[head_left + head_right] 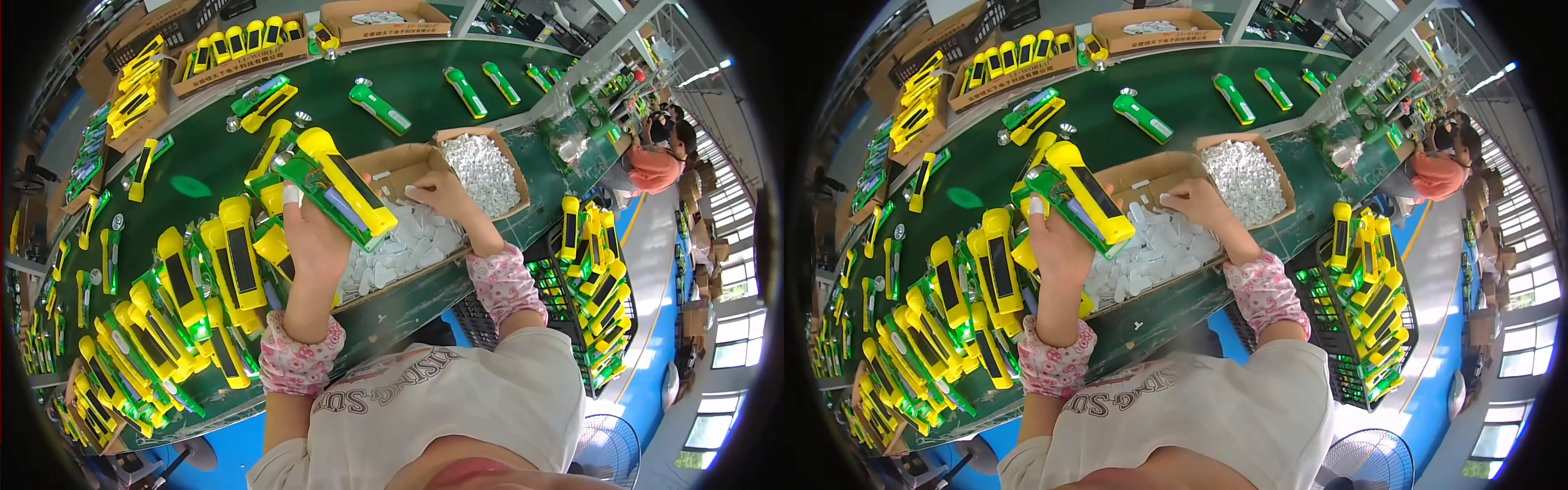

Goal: Assembling components of solar-powered flashlights on a factory production line.

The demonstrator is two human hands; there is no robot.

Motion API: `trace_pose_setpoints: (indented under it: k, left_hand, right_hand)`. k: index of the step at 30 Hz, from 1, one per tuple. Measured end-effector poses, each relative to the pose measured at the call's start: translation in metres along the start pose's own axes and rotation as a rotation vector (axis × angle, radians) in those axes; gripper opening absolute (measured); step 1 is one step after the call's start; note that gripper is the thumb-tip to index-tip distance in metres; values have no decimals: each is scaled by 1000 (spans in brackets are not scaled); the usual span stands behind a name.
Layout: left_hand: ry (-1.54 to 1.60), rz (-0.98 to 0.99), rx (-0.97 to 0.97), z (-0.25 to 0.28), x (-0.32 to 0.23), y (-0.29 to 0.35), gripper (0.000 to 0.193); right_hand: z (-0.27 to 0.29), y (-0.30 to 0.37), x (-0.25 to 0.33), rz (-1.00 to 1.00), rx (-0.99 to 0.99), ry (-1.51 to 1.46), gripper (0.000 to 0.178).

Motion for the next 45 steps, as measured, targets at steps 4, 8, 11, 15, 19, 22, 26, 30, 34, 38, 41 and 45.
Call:
trace_pose_setpoints:
  k: [4,8,11,15,19,22,26,30,34,38,41,45]
  left_hand:
    - [7,0,-48,1,12,-2,50]
    - [-42,35,39,5,13,-4,47]
    - [-52,53,65,-5,20,-3,45]
    - [-149,10,160,-16,16,0,45]
    - [-237,-75,194,-34,2,8,45]
    - [-282,-153,167,-28,-6,9,45]
    - [-230,-156,178,-29,-4,12,45]
    - [-100,-197,115,-21,-14,9,32]
    - [-441,-300,-34,-7,-24,9,32]
    - [-145,-342,-146,-2,-29,11,33]
    - [-91,-381,-134,6,-38,8,32]
    - [-116,-402,-218,12,-41,14,31]
  right_hand:
    - [-5,7,-5,-123,94,-875,26]
    - [27,10,43,-50,107,-1049,21]
    - [76,15,85,214,-100,-870,16]
    - [83,35,177,487,-65,-688,17]
    - [73,39,206,515,-89,-488,14]
    - [71,44,208,542,-139,-372,14]
    - [76,58,211,705,-272,-257,22]
    - [88,71,208,602,-642,22,56]
    - [32,49,192,540,-222,-70,46]
    - [37,50,196,566,-336,-45,41]
    - [26,40,190,616,-249,-150,37]
    - [19,38,184,625,-207,-340,33]
Point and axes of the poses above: each hand's wrist, its own y-axis away from the middle knuckle, its own z-axis out of the back of the hand, x = y × z, the point moved 9 cm from there along -y, towards the middle knuckle, and after that the axes turned 10 degrees about y, right-handed, at the moved point
